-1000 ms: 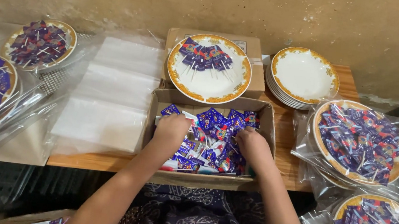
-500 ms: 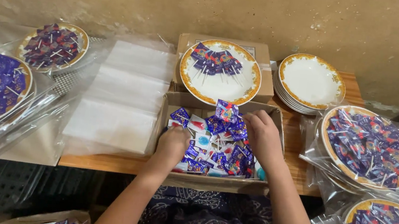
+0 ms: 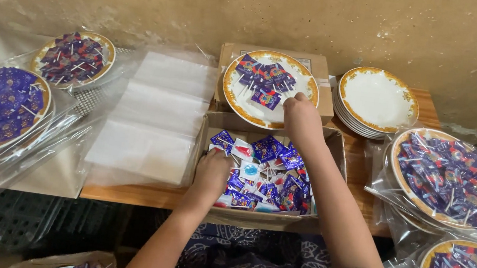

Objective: Arranging small food packets onto decorative plates and organizing the plates in a workspace.

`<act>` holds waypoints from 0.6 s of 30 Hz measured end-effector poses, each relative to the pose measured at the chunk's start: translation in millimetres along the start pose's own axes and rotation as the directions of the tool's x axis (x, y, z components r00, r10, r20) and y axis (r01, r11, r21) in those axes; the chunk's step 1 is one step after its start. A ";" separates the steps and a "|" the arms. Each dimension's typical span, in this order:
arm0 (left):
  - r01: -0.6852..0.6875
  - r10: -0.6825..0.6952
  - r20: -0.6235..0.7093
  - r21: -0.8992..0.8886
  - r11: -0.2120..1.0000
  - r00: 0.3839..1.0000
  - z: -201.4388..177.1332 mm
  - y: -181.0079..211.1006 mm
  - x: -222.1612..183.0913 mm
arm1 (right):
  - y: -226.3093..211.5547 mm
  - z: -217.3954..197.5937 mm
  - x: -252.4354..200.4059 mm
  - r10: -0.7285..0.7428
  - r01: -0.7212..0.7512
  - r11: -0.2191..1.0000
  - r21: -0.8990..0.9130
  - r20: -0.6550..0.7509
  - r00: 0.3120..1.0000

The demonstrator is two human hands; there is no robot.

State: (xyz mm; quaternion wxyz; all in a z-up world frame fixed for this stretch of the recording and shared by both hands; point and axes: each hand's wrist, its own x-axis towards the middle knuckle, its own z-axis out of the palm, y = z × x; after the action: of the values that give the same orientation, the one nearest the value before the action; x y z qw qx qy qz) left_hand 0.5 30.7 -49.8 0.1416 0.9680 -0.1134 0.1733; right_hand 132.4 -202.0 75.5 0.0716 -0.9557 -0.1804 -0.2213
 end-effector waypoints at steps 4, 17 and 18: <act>-0.002 0.002 -0.005 0.017 1.000 1.000 18.8 -7.2 0.3 | 7.8 30.2 23.6 0.047 -0.045 0.998 0.036 -0.050 0.998; 0.042 -0.053 0.153 0.075 0.996 0.987 34.8 -10.7 -0.1 | -13.3 -48.6 18.9 -0.042 0.003 0.981 0.194 0.198 0.979; 0.041 -0.054 0.155 0.082 0.996 0.987 35.7 -10.1 -0.6 | -9.1 -50.5 14.4 -0.038 0.006 0.992 0.122 0.259 0.965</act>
State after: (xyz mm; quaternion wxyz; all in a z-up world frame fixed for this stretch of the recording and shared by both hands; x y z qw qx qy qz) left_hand 13.5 29.1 -84.4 0.0980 0.9859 -0.0942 0.0977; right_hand 121.0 -200.1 127.4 0.1025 -0.9684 -0.2118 -0.0832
